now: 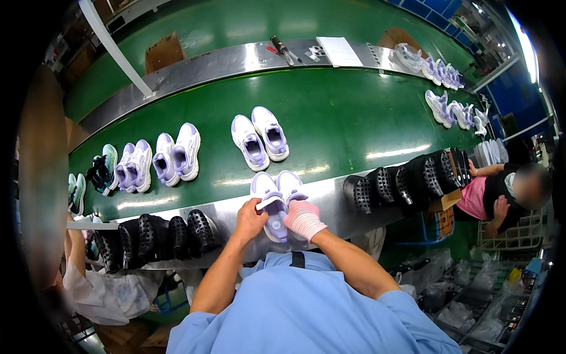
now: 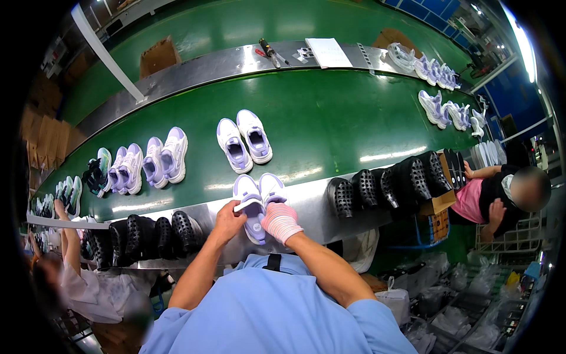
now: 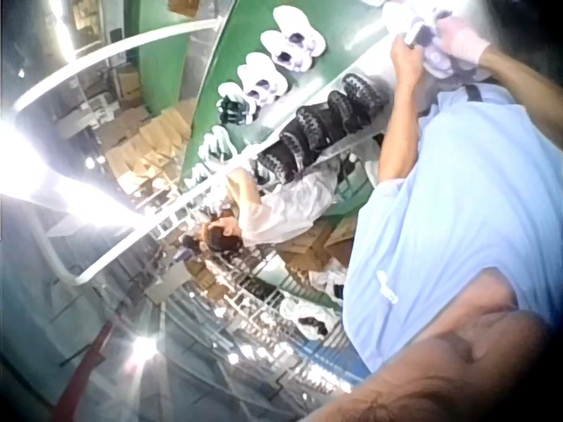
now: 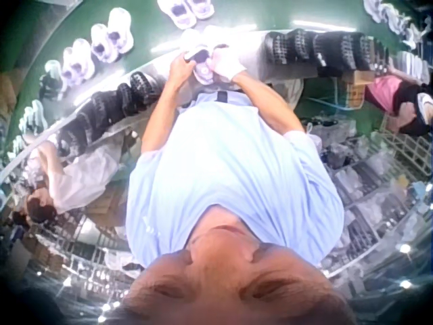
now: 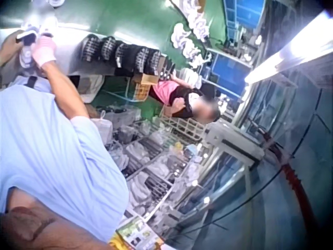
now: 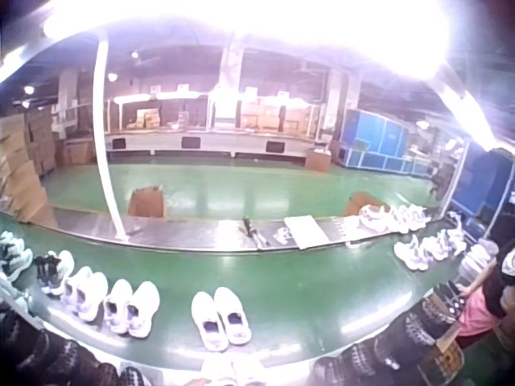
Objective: The person handles several pairs of athletic shoes on a conveyor belt, inserting shoe trees or internal supports into them and organizing them into pairs. The person also picks up shoe components and places finished shoes into storage bins located under and near the workbench.
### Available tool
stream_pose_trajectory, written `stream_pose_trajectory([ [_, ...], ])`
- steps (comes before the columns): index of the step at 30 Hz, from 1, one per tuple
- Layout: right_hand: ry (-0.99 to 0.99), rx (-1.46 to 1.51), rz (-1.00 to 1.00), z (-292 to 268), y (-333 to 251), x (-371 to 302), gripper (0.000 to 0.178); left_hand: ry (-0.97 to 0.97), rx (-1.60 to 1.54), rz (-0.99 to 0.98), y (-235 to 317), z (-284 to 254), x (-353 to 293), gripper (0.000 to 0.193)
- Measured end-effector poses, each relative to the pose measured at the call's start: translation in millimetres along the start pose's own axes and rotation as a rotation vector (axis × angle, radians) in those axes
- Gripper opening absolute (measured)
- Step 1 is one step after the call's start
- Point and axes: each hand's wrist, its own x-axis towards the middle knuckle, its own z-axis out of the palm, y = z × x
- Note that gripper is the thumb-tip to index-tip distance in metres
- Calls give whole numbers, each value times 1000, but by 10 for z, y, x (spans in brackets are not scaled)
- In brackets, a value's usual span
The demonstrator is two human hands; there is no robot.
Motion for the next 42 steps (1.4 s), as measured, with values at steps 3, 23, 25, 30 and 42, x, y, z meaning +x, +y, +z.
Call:
stream_pose_trajectory([
  [3,-26,-1,5,-130,215,-167,49,-71,256,156,388,-248,-118,68],
  [23,239,61,-15,256,1016,-104,31,-618,98,-224,815,437,1208,18],
  [25,681,287,-122,281,1163,-399,33,-588,235,8,854,413,1016,22],
  [30,1236,84,187,-460,2028,-1265,50,-36,398,588,1273,310,413,35],
  [42,1105,-14,296,-434,3207,-909,51,-296,81,516,1907,765,316,19],
])
